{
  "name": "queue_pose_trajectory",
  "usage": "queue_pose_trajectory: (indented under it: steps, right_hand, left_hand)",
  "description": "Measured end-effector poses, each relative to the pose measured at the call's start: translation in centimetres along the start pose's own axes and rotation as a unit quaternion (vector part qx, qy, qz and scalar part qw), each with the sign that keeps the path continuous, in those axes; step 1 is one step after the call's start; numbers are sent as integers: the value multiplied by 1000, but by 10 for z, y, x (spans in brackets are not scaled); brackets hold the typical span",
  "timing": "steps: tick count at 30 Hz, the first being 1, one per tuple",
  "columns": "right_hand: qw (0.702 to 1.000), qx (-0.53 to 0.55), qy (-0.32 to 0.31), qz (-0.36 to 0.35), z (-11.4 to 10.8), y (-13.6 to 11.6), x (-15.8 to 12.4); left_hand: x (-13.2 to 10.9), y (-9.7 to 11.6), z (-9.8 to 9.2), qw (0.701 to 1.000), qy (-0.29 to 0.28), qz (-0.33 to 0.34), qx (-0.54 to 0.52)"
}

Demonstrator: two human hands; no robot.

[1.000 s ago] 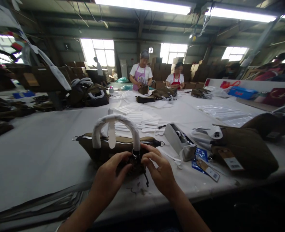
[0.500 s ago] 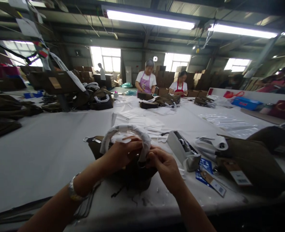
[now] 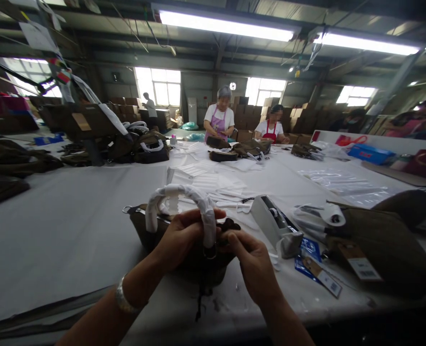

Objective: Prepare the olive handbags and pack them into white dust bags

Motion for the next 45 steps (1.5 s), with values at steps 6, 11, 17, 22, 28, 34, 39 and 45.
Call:
queue_pose_trajectory:
  steps: [6, 11, 17, 22, 28, 34, 39, 45]
  right_hand:
    - [969, -126, 104, -187, -3, 36, -71]
    - [912, -178, -100, -357, 8, 37, -116]
    - [995, 17, 99, 25, -35, 47, -99]
    - [970, 133, 184, 82, -30, 42, -81]
    - [969, 108, 222, 31, -38, 35, -70]
    - [914, -271, 233, -193, -58, 3, -80]
    - [900, -290, -13, -325, -10, -5, -95]
    - [942, -240, 6, -233, -12, 2, -85]
  left_hand:
    - [-13, 8, -3, 961, 33, 166, 218]
    - [-15, 10, -7, 938, 93, 201, 268]
    - [-59, -1, -15, 945, 187, 142, 229]
    - [-89, -30, 23, 954, -47, -29, 293]
    - [-105, -61, 26, 958, -108, -201, 173]
    - [-106, -57, -10, 934, -62, -145, 320]
    - [-97, -33, -1, 902, -95, -12, 422]
    - [-93, -19, 1, 895, -67, 30, 440]
Point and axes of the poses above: each hand's wrist, its own x-axis towards the middle knuckle, its own z-axis out of the palm, y = z × x, the point moved 5 cm from there along x, towards the middle knuckle, and after that the axes turned 6 degrees about y, right-handed, at the moved point
